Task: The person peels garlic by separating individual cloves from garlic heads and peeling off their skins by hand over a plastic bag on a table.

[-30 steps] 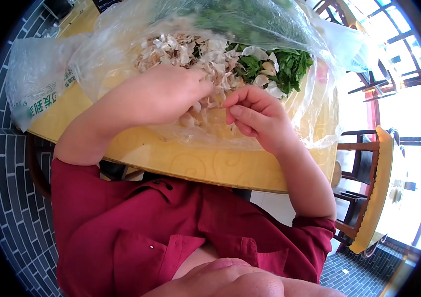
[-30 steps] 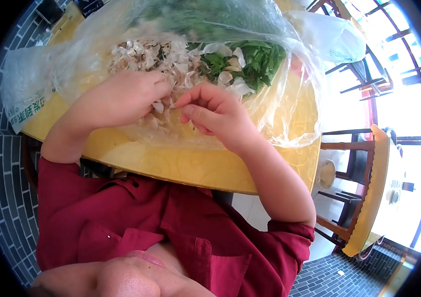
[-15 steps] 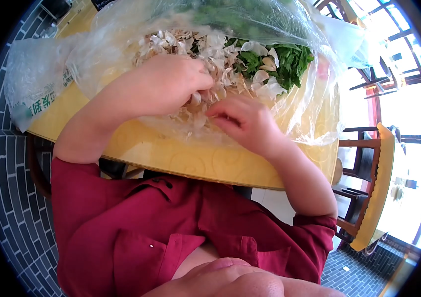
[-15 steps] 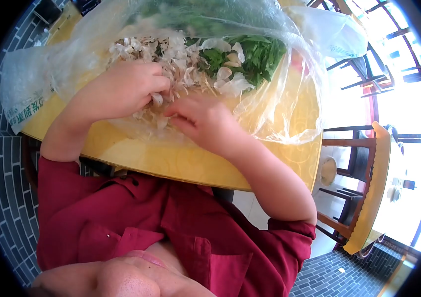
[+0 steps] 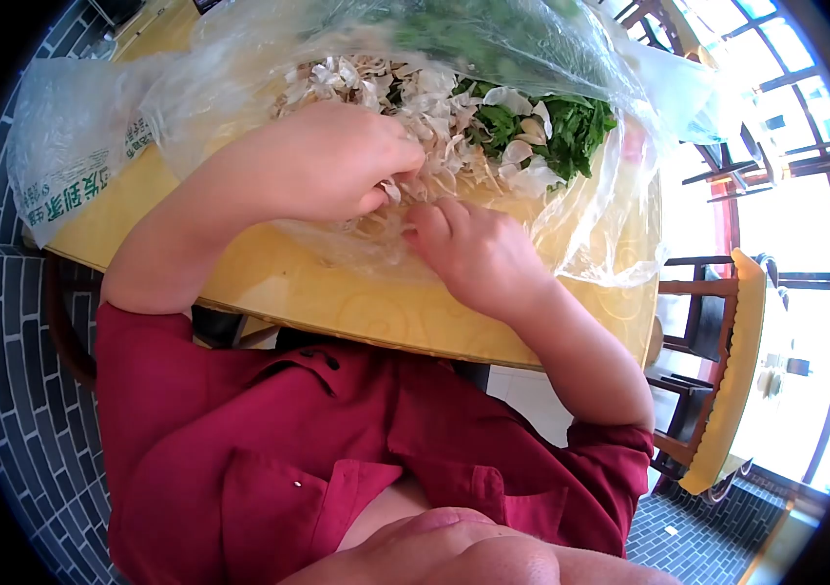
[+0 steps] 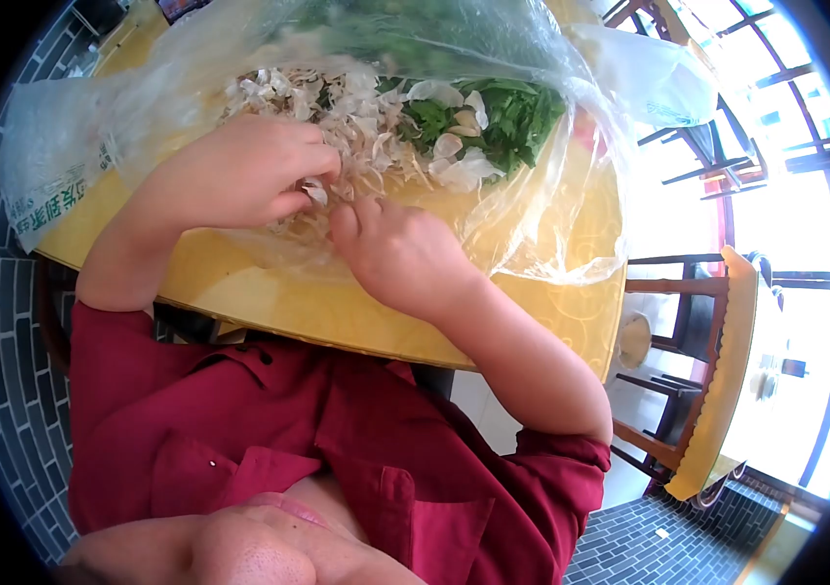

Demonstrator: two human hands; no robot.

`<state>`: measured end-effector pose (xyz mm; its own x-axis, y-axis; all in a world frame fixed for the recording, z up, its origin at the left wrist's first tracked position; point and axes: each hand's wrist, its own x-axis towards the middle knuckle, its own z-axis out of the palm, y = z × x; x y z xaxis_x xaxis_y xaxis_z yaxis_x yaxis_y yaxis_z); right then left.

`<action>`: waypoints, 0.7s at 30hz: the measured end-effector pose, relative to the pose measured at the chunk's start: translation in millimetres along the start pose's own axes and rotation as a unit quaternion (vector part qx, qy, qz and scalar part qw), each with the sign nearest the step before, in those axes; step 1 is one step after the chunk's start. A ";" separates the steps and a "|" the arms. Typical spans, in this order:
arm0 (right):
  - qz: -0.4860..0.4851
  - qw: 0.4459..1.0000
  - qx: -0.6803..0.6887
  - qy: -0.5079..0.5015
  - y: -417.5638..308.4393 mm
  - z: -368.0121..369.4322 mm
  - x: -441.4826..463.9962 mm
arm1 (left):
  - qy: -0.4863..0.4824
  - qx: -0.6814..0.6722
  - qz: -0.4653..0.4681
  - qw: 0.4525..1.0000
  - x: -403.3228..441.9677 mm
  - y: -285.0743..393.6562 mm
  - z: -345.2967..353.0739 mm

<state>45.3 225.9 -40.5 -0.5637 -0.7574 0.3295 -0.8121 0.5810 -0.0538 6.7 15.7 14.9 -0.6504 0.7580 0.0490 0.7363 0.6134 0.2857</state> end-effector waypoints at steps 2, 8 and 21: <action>0.022 0.998 0.039 0.042 4.8 2.4 -1.1 | 0.036 -0.042 0.022 0.998 0.4 0.8 -2.9; 0.311 0.768 0.555 0.070 20.0 -21.4 5.4 | 0.135 -0.177 -0.005 0.975 9.7 12.2 -5.0; 0.297 0.477 0.826 0.050 27.7 -29.6 -0.2 | 0.051 -0.437 -0.157 0.884 17.4 27.4 -4.0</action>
<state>27.3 251.0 -14.2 -0.8257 -0.5390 -0.1665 0.4280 -0.4062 -0.8074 14.8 44.8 27.5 -0.8439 0.5287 -0.0911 0.1190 0.3501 0.9291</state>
